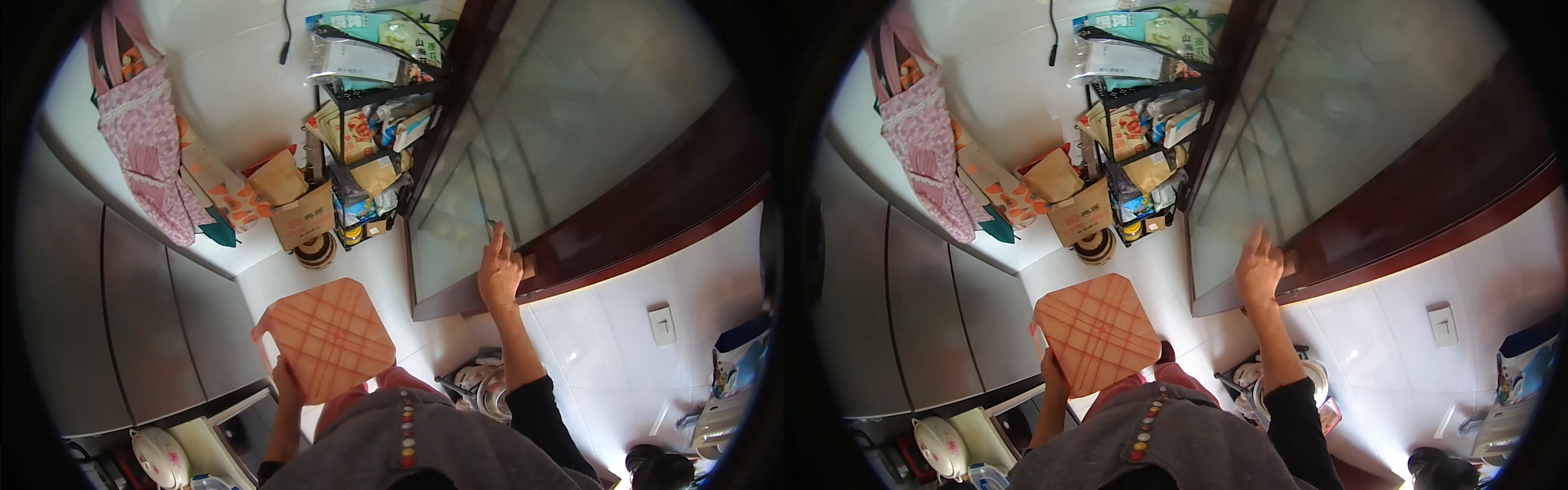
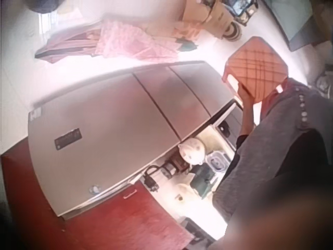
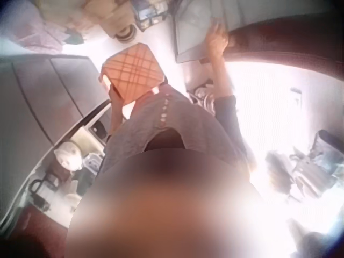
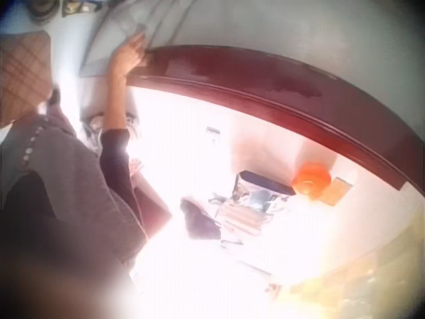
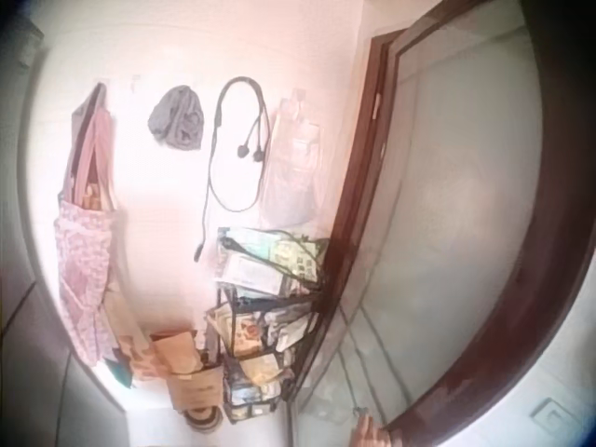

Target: The person retrieves an electric kettle from an overhead cabinet, places it on the countertop, and connects the power cord to the kettle base. The person then inspects the kettle and cord before setting it down.

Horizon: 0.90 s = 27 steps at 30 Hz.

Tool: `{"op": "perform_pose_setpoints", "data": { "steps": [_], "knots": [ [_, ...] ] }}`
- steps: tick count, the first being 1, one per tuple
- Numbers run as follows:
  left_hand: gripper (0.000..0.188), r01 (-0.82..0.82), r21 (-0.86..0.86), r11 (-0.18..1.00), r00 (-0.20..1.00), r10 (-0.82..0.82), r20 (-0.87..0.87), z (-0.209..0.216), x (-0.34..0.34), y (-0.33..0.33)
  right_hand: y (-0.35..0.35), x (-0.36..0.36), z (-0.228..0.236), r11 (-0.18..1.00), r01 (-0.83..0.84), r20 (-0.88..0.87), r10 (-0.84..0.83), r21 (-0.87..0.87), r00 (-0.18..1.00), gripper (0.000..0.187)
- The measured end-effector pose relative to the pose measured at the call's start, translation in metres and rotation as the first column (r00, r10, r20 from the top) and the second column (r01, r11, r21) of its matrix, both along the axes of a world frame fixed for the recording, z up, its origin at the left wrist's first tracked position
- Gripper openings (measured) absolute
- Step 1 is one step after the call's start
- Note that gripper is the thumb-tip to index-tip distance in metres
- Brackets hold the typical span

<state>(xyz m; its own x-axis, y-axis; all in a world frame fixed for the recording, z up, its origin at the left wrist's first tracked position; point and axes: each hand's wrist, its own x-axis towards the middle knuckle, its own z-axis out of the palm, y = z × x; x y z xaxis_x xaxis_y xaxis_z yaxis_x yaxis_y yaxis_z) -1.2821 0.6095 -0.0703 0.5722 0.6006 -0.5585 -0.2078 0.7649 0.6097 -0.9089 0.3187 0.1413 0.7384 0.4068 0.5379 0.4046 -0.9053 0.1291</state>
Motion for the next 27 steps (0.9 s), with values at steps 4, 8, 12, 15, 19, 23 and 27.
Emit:
{"op": "perform_pose_setpoints", "data": {
  "steps": [4, 8, 12, 15, 19, 23, 27],
  "knots": [
    [0.040, 0.056, 0.044, 0.997, 0.998, -0.055, -0.026, -0.002, 0.011, -0.006, -0.042, 0.033, -0.010, 0.996, 0.064, -0.071, -0.059, 0.067, 0.996, 0.052],
    [0.040, 0.114, 0.022, 0.993, 0.992, -0.115, 0.050, 0.003, 0.025, -0.012, -0.078, 0.067, -0.008, 0.960, 0.264, -0.360, -0.215, 0.092, 0.908, 0.032],
    [0.047, 0.217, 0.041, 0.975, 0.976, -0.216, -0.025, 0.016, 0.041, -0.015, -0.100, 0.092, -0.006, 0.963, 0.234, -0.268, -0.192, 0.135, 0.944, 0.023],
    [0.050, 0.246, 0.050, 0.968, 0.969, -0.245, -0.009, 0.030, 0.050, -0.022, -0.114, 0.106, 0.003, 0.957, 0.255, -0.292, -0.206, 0.140, 0.934, 0.019],
    [0.051, 0.293, 0.061, 0.954, 0.956, -0.291, -0.034, 0.043, 0.062, -0.031, -0.132, 0.118, 0.016, 0.953, 0.238, -0.352, -0.160, 0.189, 0.922, 0.017],
    [0.053, 0.337, 0.034, 0.941, 0.941, -0.336, -0.033, 0.041, 0.071, -0.035, -0.141, 0.124, 0.015, 0.966, 0.219, -0.308, -0.169, 0.136, 0.936, 0.019],
    [0.049, 0.357, 0.009, 0.934, 0.934, -0.356, -0.033, 0.024, 0.076, -0.035, -0.151, 0.137, 0.010, 0.970, 0.235, -0.370, -0.194, 0.069, 0.909, 0.023]
  ]
}}
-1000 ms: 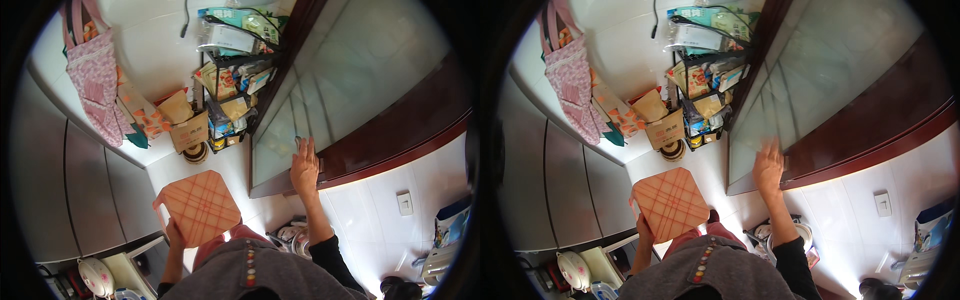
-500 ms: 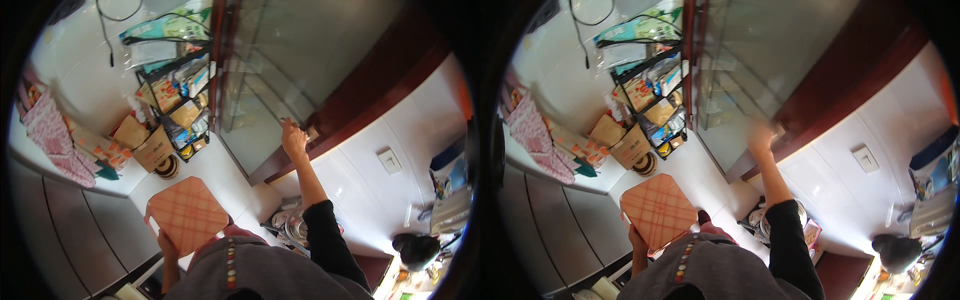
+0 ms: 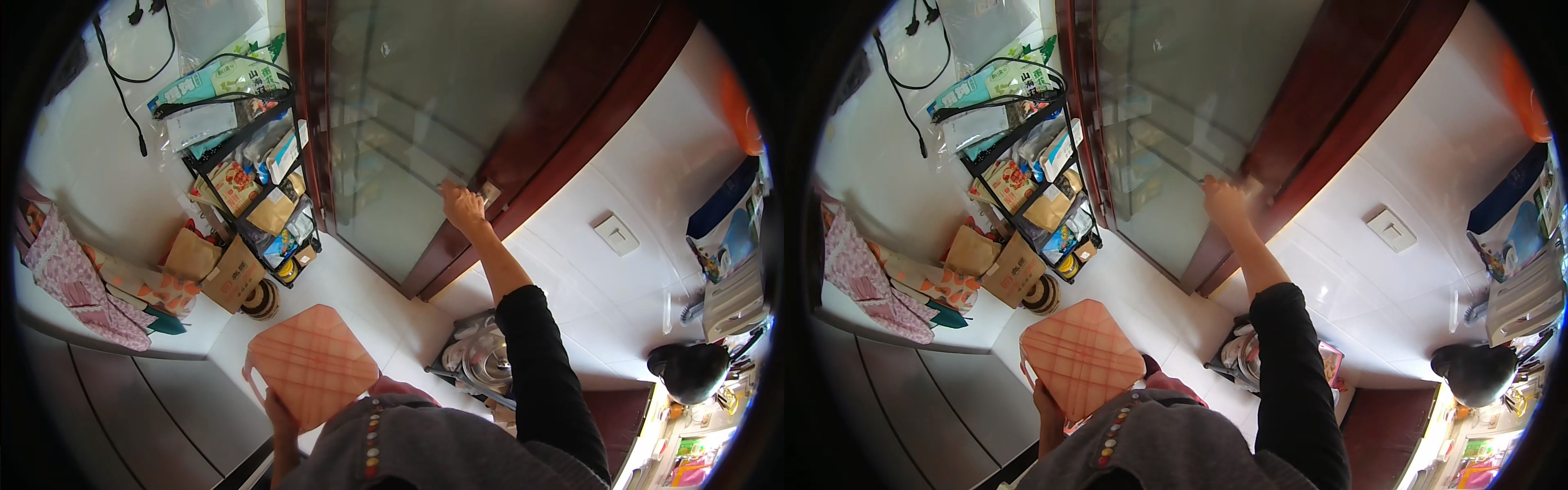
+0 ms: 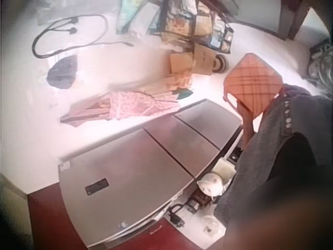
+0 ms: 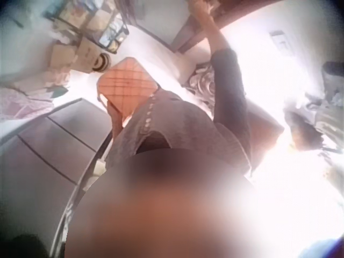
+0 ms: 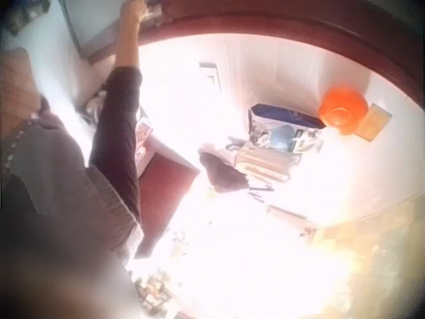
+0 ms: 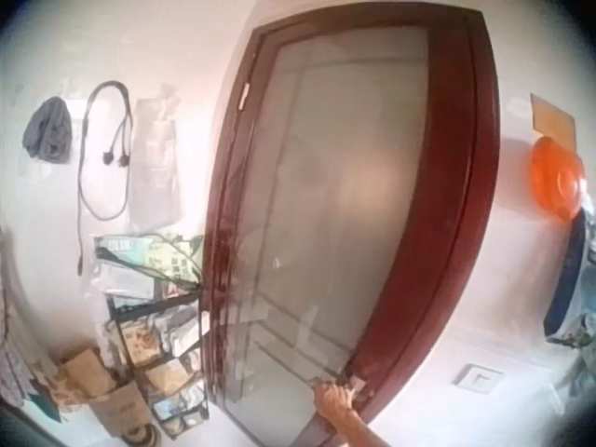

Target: The person retrieves an electric kettle from an overhead cabinet, places it on the countertop, and connects the power cord to the kettle base. The person then inspects the kettle and cord before setting it down.

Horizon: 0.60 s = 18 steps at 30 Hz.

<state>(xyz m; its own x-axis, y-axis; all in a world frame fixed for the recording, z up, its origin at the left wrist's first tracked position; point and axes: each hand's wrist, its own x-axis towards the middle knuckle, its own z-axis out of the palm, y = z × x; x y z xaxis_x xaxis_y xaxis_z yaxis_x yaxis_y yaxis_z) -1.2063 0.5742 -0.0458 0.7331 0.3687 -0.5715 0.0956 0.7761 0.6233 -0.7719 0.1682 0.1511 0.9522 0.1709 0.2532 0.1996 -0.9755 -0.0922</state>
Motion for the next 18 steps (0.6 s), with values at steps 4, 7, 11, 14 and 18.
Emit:
{"op": "perform_pose_setpoints", "data": {
  "steps": [4, 7, 11, 14, 18],
  "knots": [
    [0.048, -0.019, -0.022, 1.000, 1.000, 0.019, -0.005, -0.019, 0.005, -0.001, -0.010, 0.011, -0.007, 0.987, -0.041, -0.001, 0.042, -0.153, 0.999, 0.023],
    [0.036, -0.113, 0.018, 0.993, 0.993, 0.114, -0.039, -0.033, 0.007, -0.003, -0.014, 0.018, -0.009, 0.988, 0.003, -0.081, -0.015, -0.152, 0.997, 0.020],
    [0.037, -0.070, 0.139, 0.988, 0.993, 0.083, -0.088, -0.060, 0.005, 0.001, -0.016, 0.021, -0.008, 0.981, -0.001, -0.056, -0.010, -0.193, 0.998, 0.016],
    [0.037, -0.012, 0.193, 0.981, 0.994, 0.033, -0.106, -0.088, 0.003, 0.006, -0.017, 0.021, -0.007, 0.978, 0.008, -0.071, -0.023, -0.207, 0.997, 0.016],
    [0.040, 0.000, 0.251, 0.968, 0.982, 0.047, -0.181, -0.111, 0.003, 0.012, -0.020, 0.026, -0.004, 0.977, -0.006, -0.071, -0.009, -0.215, 0.997, 0.015]
  ]
}}
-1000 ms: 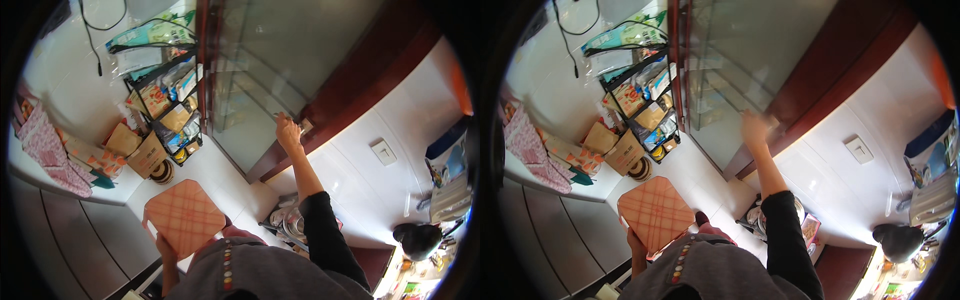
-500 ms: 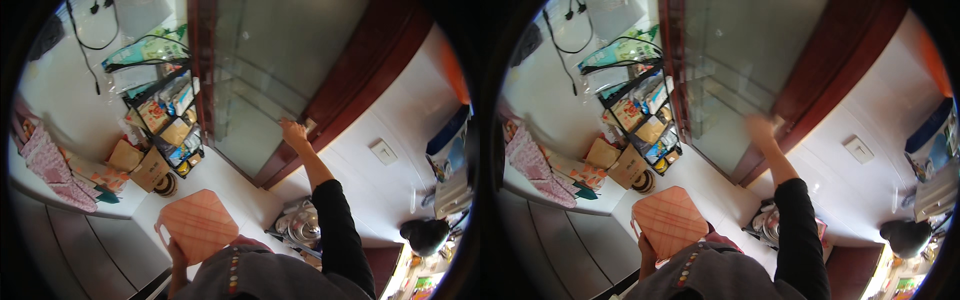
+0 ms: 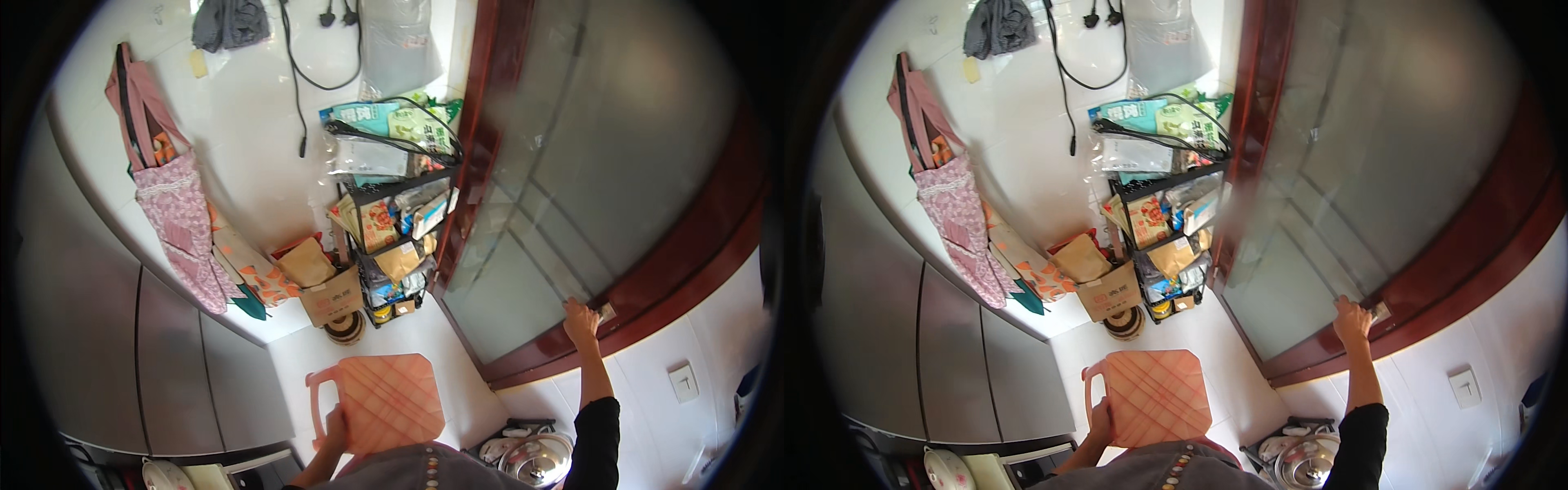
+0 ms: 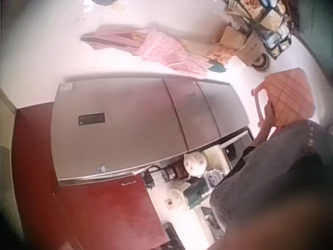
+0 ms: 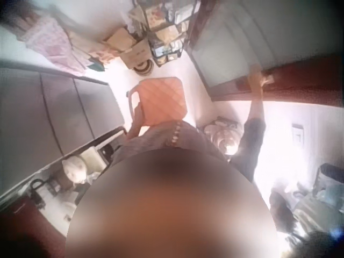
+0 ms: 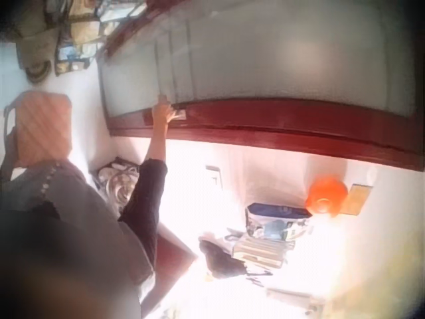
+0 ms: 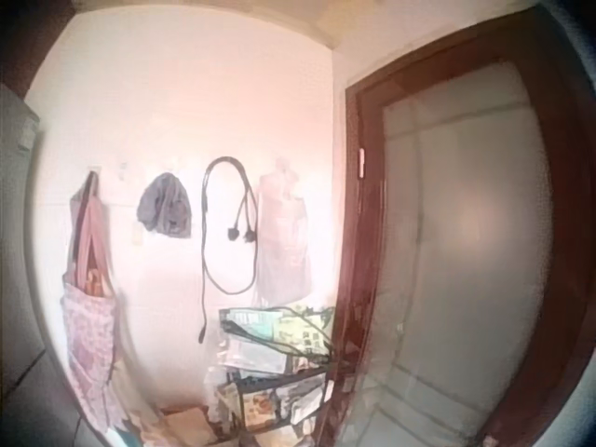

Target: The person retrieves an electric kettle from an overhead cabinet, places it on the countertop, and connects the power cord to the kettle base. The person then inspects the kettle and cord before setting it down.

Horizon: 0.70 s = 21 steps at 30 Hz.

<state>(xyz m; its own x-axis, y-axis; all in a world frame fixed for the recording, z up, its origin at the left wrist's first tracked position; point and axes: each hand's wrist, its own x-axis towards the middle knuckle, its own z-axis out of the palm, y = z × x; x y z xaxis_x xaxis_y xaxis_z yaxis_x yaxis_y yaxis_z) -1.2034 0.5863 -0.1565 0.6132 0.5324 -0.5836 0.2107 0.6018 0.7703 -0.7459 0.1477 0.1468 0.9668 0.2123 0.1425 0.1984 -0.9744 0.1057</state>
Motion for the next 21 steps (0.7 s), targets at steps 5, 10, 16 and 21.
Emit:
{"op": "perform_pose_setpoints", "data": {
  "steps": [5, 10, 16, 21],
  "knots": [
    [0.038, -0.080, 0.019, 0.997, 0.997, 0.081, -0.010, 0.006, 0.003, -0.003, -0.010, 0.010, 0.001, 1.000, -0.004, 0.047, 0.004, 0.001, 0.999, 0.013],
    [0.036, -0.141, -0.026, 0.990, 0.990, 0.141, 0.006, 0.009, 0.006, -0.008, -0.013, 0.010, -0.001, 0.999, -0.055, 0.097, 0.055, -0.001, 0.994, 0.011],
    [0.037, -0.079, -0.121, 0.989, 0.993, 0.089, 0.079, -0.002, -0.007, -0.010, -0.019, 0.010, -0.006, 0.992, -0.126, 0.195, 0.120, 0.017, 0.973, 0.012],
    [0.040, -0.124, -0.133, 0.983, 0.982, 0.141, 0.129, 0.002, -0.019, -0.024, -0.019, 0.007, -0.004, 0.972, -0.202, 0.358, 0.149, 0.117, 0.922, 0.018]
  ]
}}
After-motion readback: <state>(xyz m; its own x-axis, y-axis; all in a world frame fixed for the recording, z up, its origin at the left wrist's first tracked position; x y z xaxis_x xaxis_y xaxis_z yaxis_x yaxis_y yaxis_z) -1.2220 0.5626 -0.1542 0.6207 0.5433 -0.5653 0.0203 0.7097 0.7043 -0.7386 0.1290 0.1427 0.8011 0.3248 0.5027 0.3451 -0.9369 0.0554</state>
